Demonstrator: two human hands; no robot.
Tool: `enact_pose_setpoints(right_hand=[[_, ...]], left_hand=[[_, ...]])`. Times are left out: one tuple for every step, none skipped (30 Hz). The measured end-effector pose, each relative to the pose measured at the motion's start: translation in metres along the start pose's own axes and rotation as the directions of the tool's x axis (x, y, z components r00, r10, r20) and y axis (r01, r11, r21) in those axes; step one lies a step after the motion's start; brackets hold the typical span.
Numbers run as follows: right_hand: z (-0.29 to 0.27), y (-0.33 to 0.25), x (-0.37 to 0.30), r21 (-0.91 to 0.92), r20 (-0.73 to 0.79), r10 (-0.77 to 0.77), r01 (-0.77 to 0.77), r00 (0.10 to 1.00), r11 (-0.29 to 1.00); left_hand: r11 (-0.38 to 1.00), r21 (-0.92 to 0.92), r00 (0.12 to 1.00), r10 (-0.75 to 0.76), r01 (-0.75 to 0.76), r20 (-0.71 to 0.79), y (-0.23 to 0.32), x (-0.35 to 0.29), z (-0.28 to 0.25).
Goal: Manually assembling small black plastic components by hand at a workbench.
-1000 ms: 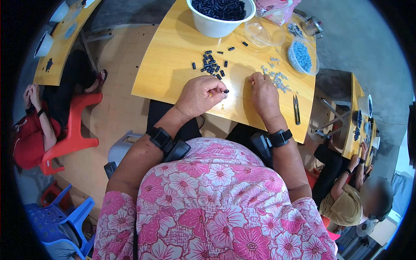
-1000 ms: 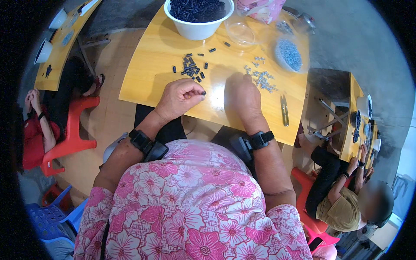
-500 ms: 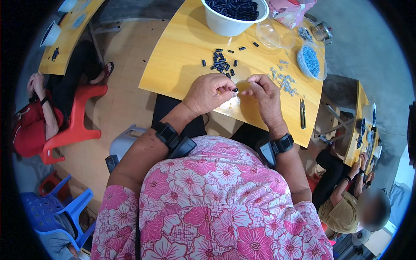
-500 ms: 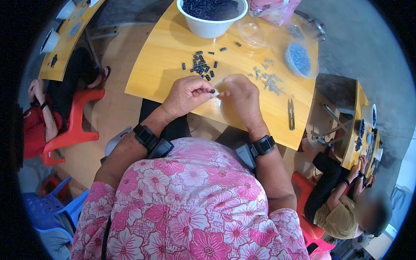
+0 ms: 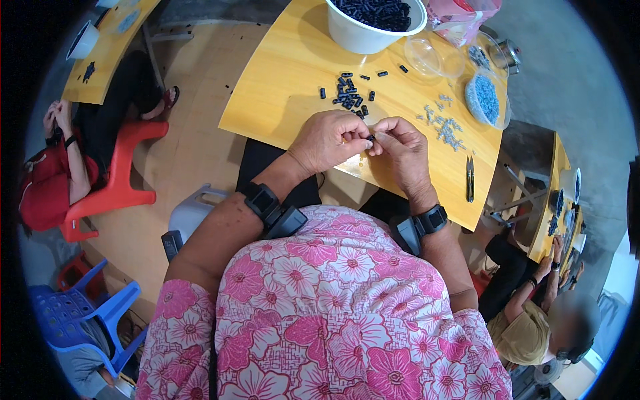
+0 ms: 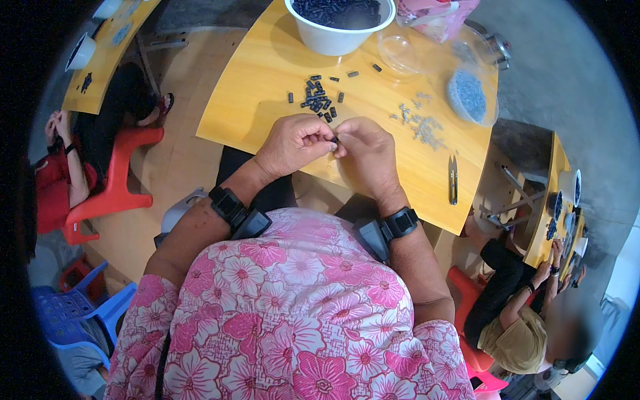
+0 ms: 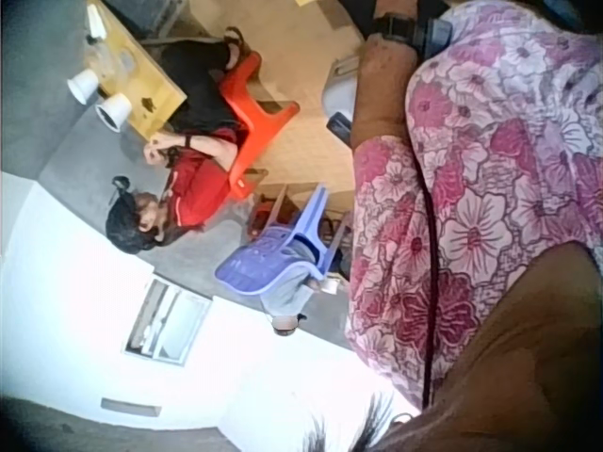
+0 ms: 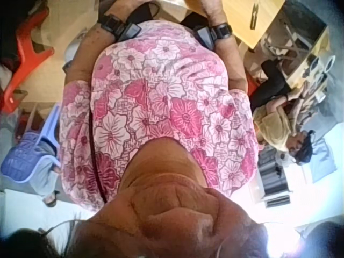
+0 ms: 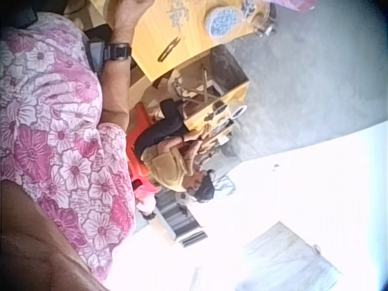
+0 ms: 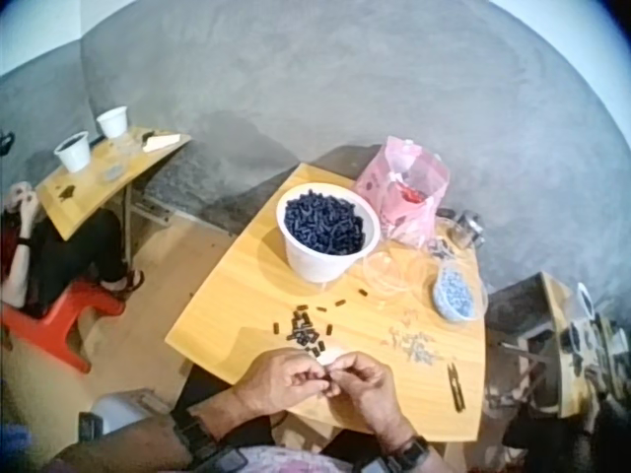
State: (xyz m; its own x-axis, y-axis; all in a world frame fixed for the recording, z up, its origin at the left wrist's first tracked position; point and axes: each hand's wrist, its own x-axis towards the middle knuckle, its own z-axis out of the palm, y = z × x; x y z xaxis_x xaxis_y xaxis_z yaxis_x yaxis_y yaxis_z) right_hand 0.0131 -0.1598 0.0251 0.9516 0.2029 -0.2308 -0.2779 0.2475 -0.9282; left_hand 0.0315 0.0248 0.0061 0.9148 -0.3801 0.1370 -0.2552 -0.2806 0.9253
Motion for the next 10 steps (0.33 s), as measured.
enact_pose_setpoints(right_hand=[[-0.0007, 0.0001, 0.0001, 0.049, 0.012, -0.013, 0.012, 1.0, 0.999], [-0.001, -0.0008, 0.0002, 0.048, 0.014, -0.012, 0.012, 1.0, 0.999], [-0.0012, -0.0023, 0.0003, 0.026, 0.019, -0.015, 0.014, 1.0, 1.0], [-0.0011, -0.0034, 0.0003, 0.005, 0.023, -0.016, 0.016, 1.0, 1.0], [-0.0012, -0.004, 0.0002, 0.005, 0.024, -0.016, 0.016, 1.0, 1.0], [-0.0013, -0.0045, 0.0001, -0.034, 0.028, -0.039, 0.04, 0.999, 0.999], [-0.0012, -0.0052, 0.0, -0.071, 0.033, -0.062, 0.064, 0.998, 0.995], [-0.001, -0.0061, -0.0001, -0.071, 0.035, -0.061, 0.063, 0.998, 0.995], [-0.0006, -0.0074, -0.0003, -0.131, 0.026, -0.065, 0.068, 0.998, 0.989], [-0.0001, -0.0091, -0.0004, -0.191, 0.018, -0.07, 0.072, 0.997, 0.979]], left_hand=[[1.0, 0.0, 1.0, -0.001, 0.001, -0.002, -0.0006, 0.0, 0.0004], [1.0, 0.006, 1.0, 0.002, -0.002, -0.006, -0.0009, 0.0002, 0.0011], [1.0, 0.012, 1.0, 0.005, -0.005, -0.01, -0.0011, 0.0004, 0.0015], [1.0, 0.012, 1.0, 0.004, -0.004, -0.011, -0.0011, 0.0002, 0.0015], [1.0, 0.012, 1.0, 0.006, -0.006, -0.013, -0.0011, 0.0001, 0.0015], [1.0, 0.012, 1.0, 0.009, -0.008, -0.015, -0.001, 0.0001, 0.0015], [1.0, 0.012, 1.0, 0.007, -0.007, -0.016, -0.0007, 0.0, 0.0014], [1.0, 0.021, 1.0, 0.01, -0.01, -0.019, -0.0004, 0.0, 0.0012], [0.999, 0.029, 1.0, 0.014, -0.013, -0.022, -0.0004, 0.0001, 0.001], [0.999, 0.041, 1.0, 0.024, -0.023, -0.016, -0.0017, 0.0002, 0.001]])
